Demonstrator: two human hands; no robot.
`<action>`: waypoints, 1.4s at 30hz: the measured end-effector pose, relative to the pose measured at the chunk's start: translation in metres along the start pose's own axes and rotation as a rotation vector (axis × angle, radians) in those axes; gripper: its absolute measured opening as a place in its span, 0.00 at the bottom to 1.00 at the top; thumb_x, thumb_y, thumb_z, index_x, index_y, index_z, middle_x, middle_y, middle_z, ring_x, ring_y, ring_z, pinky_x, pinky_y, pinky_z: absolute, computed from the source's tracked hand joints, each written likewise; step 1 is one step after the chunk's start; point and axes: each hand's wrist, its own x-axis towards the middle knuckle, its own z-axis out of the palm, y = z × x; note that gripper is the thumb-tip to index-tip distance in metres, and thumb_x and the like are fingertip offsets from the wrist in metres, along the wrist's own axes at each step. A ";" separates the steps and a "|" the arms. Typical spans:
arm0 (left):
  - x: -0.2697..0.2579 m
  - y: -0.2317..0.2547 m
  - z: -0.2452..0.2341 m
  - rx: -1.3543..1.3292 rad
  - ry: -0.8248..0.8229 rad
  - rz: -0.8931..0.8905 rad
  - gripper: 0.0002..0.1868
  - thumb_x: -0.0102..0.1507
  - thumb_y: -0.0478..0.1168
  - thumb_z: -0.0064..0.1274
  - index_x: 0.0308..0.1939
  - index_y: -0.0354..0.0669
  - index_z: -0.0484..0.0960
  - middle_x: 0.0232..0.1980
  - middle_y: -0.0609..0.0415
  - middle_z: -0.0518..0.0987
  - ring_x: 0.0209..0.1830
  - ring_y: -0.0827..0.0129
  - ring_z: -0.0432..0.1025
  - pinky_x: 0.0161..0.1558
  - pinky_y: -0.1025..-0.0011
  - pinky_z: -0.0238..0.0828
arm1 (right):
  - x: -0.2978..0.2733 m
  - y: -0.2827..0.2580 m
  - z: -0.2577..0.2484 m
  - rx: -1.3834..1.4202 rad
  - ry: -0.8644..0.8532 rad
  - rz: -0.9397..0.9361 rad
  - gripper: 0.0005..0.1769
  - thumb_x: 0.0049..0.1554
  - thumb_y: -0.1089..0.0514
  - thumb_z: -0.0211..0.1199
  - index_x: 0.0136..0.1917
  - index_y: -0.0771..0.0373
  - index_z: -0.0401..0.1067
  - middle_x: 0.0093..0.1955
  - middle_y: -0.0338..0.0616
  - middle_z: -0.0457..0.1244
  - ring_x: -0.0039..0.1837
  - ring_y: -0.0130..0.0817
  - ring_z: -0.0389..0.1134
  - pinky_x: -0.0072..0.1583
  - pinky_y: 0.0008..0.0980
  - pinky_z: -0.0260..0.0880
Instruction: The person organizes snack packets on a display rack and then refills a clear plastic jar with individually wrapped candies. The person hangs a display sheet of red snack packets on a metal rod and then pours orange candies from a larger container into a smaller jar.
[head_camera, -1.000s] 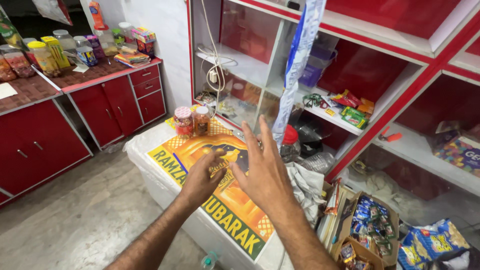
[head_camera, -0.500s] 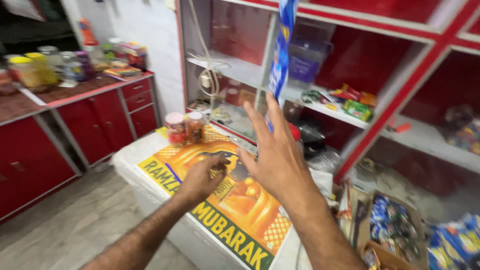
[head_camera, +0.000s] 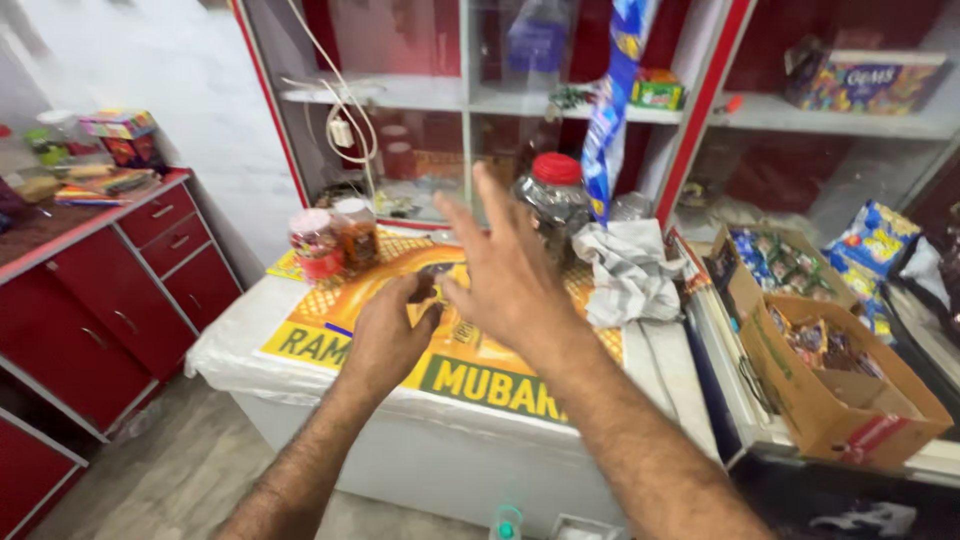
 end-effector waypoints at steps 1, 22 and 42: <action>0.001 -0.002 -0.011 0.009 -0.012 0.019 0.18 0.59 0.34 0.60 0.54 0.38 0.81 0.49 0.43 0.83 0.52 0.55 0.79 0.53 0.60 0.74 | 0.004 -0.010 0.004 -0.005 -0.015 -0.020 0.45 0.47 0.51 0.77 0.74 0.57 0.62 0.79 0.62 0.44 0.76 0.62 0.51 0.72 0.53 0.58; -0.036 -0.069 -0.084 0.018 -0.070 -0.171 0.20 0.60 0.37 0.59 0.57 0.41 0.80 0.49 0.46 0.84 0.51 0.57 0.79 0.53 0.60 0.74 | -0.001 -0.071 0.082 0.130 -0.250 0.071 0.42 0.50 0.49 0.73 0.73 0.60 0.61 0.79 0.60 0.48 0.76 0.58 0.51 0.72 0.53 0.56; 0.040 -0.174 -0.086 0.036 -0.112 -0.208 0.22 0.59 0.38 0.60 0.57 0.41 0.79 0.54 0.45 0.81 0.54 0.56 0.79 0.54 0.59 0.76 | 0.073 -0.050 0.199 0.206 -0.366 0.151 0.42 0.53 0.51 0.70 0.76 0.60 0.57 0.76 0.57 0.53 0.74 0.56 0.57 0.70 0.50 0.61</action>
